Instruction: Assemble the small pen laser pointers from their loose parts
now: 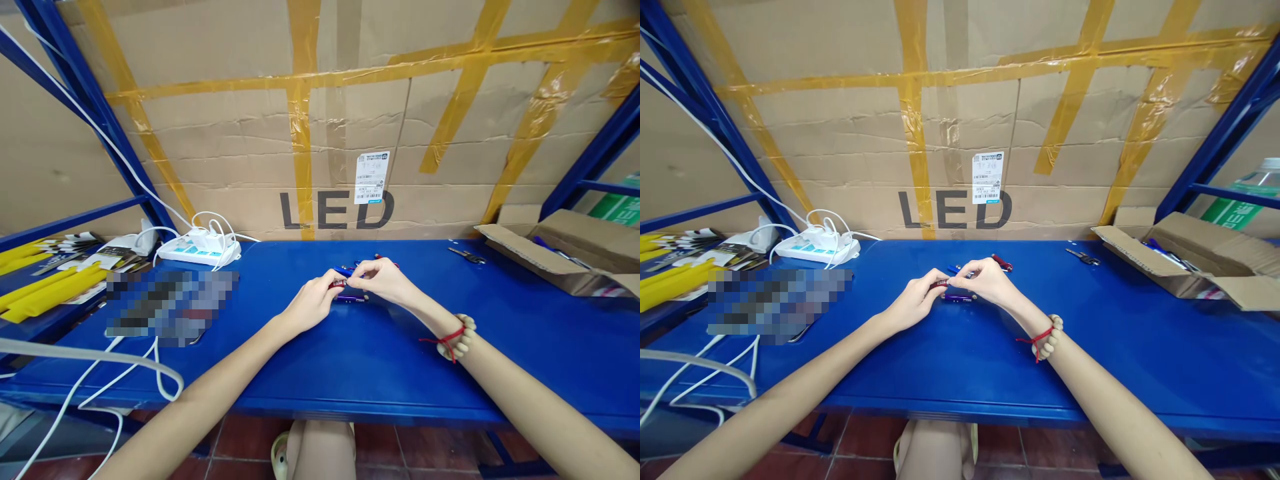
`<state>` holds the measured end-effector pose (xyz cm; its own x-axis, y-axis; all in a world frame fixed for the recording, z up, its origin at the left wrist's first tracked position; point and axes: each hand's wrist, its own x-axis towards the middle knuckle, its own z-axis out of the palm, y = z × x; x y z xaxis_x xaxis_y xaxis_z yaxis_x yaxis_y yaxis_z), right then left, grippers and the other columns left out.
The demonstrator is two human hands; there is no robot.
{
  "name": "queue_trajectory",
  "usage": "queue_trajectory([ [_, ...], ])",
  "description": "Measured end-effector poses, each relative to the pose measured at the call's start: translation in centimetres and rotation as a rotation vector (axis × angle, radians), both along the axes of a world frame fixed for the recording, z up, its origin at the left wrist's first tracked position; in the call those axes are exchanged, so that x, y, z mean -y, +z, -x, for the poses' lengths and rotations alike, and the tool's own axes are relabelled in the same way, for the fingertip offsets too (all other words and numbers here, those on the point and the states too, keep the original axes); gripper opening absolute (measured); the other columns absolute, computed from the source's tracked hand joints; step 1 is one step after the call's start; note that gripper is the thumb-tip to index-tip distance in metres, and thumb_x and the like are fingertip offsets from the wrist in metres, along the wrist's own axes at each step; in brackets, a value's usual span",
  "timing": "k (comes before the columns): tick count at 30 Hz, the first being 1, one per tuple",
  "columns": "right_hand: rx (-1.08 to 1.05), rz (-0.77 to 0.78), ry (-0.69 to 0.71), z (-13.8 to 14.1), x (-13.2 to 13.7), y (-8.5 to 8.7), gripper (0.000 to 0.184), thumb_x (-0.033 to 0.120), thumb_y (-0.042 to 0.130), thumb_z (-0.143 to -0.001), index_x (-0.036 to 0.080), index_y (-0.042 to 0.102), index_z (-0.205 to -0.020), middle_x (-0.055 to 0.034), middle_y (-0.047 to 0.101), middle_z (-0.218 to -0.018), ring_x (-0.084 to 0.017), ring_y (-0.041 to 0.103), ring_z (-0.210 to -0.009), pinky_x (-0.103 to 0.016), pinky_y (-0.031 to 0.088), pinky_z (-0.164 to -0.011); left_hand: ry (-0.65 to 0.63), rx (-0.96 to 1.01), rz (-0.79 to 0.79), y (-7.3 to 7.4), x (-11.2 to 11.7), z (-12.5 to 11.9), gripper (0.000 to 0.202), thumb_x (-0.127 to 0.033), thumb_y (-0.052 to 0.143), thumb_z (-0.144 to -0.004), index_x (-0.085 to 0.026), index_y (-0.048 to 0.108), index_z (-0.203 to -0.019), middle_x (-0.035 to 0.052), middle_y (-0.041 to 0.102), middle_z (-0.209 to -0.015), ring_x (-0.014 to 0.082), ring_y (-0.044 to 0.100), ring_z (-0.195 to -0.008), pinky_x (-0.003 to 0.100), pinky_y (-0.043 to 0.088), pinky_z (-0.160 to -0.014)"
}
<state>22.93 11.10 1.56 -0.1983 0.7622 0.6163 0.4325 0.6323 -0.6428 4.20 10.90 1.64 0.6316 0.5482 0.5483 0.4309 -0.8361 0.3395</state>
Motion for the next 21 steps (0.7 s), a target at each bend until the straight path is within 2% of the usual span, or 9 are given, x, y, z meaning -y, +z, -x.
queue_trajectory([
  [4, 0.116, 0.038, 0.026, 0.1, 0.2, -0.3, 0.031, 0.043, 0.060, -0.073, 0.014, 0.064, -0.065, -0.0025, 0.059, -0.062, -0.010, 0.049, -0.050, -0.022, 0.035, -0.047, -0.008, -0.001, 0.013, -0.4, 0.1, 0.1, 0.007, -0.024, 0.037, -0.089, -0.019, 0.042, -0.086, 0.0031, 0.061, -0.094, 0.0163, 0.058, -0.085, 0.026, 0.042, -0.072],
  [8, 0.314, -0.052, 0.142, 0.2, 0.8, -0.3, 0.040, 0.040, 0.035, -0.091, 0.015, 0.056, -0.066, -0.0001, 0.055, -0.058, -0.009, 0.051, -0.051, -0.021, 0.037, -0.053, -0.004, 0.011, -0.013, -0.4, 0.1, 0.2, 0.008, -0.024, 0.036, -0.089, -0.019, 0.039, -0.084, 0.0036, 0.061, -0.091, 0.0161, 0.059, -0.084, 0.026, 0.043, -0.072],
  [11, 0.418, -0.107, 0.089, 0.4, 1.3, -0.2, 0.042, 0.040, 0.030, -0.093, 0.016, 0.050, -0.064, 0.0013, 0.053, -0.055, -0.008, 0.050, -0.051, -0.021, 0.036, -0.055, 0.029, -0.045, -0.097, -0.4, -0.1, 0.4, 0.010, -0.023, 0.036, -0.090, -0.019, 0.040, -0.081, 0.0051, 0.061, -0.090, 0.0174, 0.058, -0.083, 0.028, 0.043, -0.073],
  [13, 0.419, -0.041, 0.049, 0.7, 1.7, -0.2, 0.045, 0.044, 0.029, -0.092, 0.016, 0.048, -0.063, 0.0024, 0.052, -0.053, -0.008, 0.049, -0.046, -0.021, 0.035, -0.052, 0.043, -0.076, -0.168, -0.4, -0.2, 0.5, 0.010, -0.023, 0.036, -0.090, -0.018, 0.043, -0.084, 0.0059, 0.061, -0.091, 0.0177, 0.058, -0.083, 0.029, 0.043, -0.075],
  [16, 0.307, 0.104, 0.073, 1.2, 1.8, -0.3, 0.050, 0.052, 0.027, -0.091, 0.016, 0.046, -0.060, 0.0039, 0.050, -0.048, -0.007, 0.045, -0.037, -0.021, 0.035, -0.049, 0.031, -0.066, -0.242, -0.4, -0.5, 0.6, 0.015, -0.021, 0.036, -0.090, -0.018, 0.048, -0.099, 0.0057, 0.062, -0.098, 0.0171, 0.058, -0.086, 0.030, 0.043, -0.079],
  [18, 0.254, 0.134, 0.085, 1.5, 1.7, -0.4, 0.053, 0.054, 0.025, -0.090, 0.016, 0.045, -0.059, 0.0039, 0.049, -0.046, -0.007, 0.043, -0.035, -0.021, 0.036, -0.049, 0.026, -0.060, -0.270, -0.3, -0.7, 0.5, 0.020, -0.020, 0.036, -0.090, -0.019, 0.050, -0.105, 0.0058, 0.062, -0.103, 0.0172, 0.057, -0.091, 0.030, 0.042, -0.083],
  [21, 0.287, 0.115, 0.007, 1.5, 1.4, -0.5, 0.056, 0.055, 0.026, -0.089, 0.016, 0.051, -0.058, 0.0028, 0.052, -0.047, -0.007, 0.046, -0.037, -0.021, 0.034, -0.048, 0.039, -0.068, -0.275, -0.2, -1.0, 0.3, 0.021, -0.019, 0.037, -0.089, -0.018, 0.054, -0.102, 0.0065, 0.063, -0.103, 0.0180, 0.057, -0.093, 0.031, 0.042, -0.084],
])
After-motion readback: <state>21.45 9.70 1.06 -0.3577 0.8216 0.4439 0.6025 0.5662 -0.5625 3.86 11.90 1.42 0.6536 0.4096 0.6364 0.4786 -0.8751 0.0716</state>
